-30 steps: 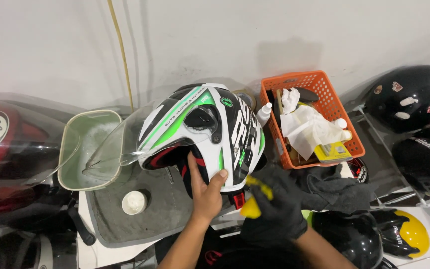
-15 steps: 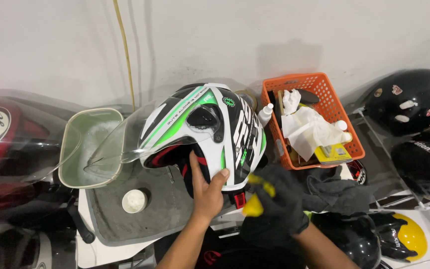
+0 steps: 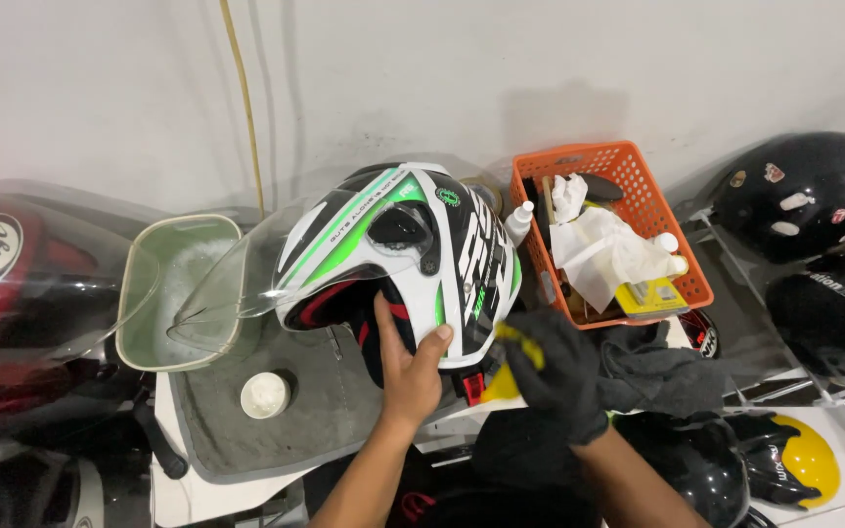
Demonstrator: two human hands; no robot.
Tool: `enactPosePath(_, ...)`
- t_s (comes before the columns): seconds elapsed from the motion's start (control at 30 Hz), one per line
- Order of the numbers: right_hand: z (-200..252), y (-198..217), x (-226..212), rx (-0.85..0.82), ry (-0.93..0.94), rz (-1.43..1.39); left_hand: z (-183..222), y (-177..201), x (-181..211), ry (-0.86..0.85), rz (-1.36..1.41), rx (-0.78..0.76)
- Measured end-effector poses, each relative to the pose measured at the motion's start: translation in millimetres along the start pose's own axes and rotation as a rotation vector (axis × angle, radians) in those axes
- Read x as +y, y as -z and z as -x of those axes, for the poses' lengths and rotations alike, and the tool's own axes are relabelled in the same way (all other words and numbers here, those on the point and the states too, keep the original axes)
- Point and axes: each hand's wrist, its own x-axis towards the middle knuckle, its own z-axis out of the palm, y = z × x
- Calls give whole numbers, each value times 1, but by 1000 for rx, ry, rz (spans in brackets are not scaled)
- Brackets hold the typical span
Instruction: The person cleans a white, black, and green motorcycle helmet using a yellow cloth and a white substance from a small container. They wipe the exterior shell, the visor, and the interior padding, rotating the helmet to access different areas.
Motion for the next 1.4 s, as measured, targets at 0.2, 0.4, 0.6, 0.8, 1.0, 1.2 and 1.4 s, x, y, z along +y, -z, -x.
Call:
enactPosePath(0.2, 8, 3, -7, -96, -29, -92, -2, -1, -9, 0, 8, 21)
enactPosePath(0.4, 0, 0, -10, 9, -138, -4, -5, -6, 2, -34, -4, 7)
enactPosePath(0.6, 11, 3, -27, -119, 68, -1, -6, -5, 2, 0, -55, -12)
enactPosePath(0.8, -3, 0, -45, -228, 158, -60, -3, -4, -9, 89, 80, -24)
enactPosePath(1.0, 8, 8, -29, -246, -32, 11, -6, -7, 18, 6, 56, -69)
enactPosePath(1.2, 9, 10, -22, -252, 24, 70, -3, -8, 7, 143, 118, -45)
enactPosePath(1.4, -6, 8, -41, -257, 120, 76, -4, -11, 3, 181, 82, -83)
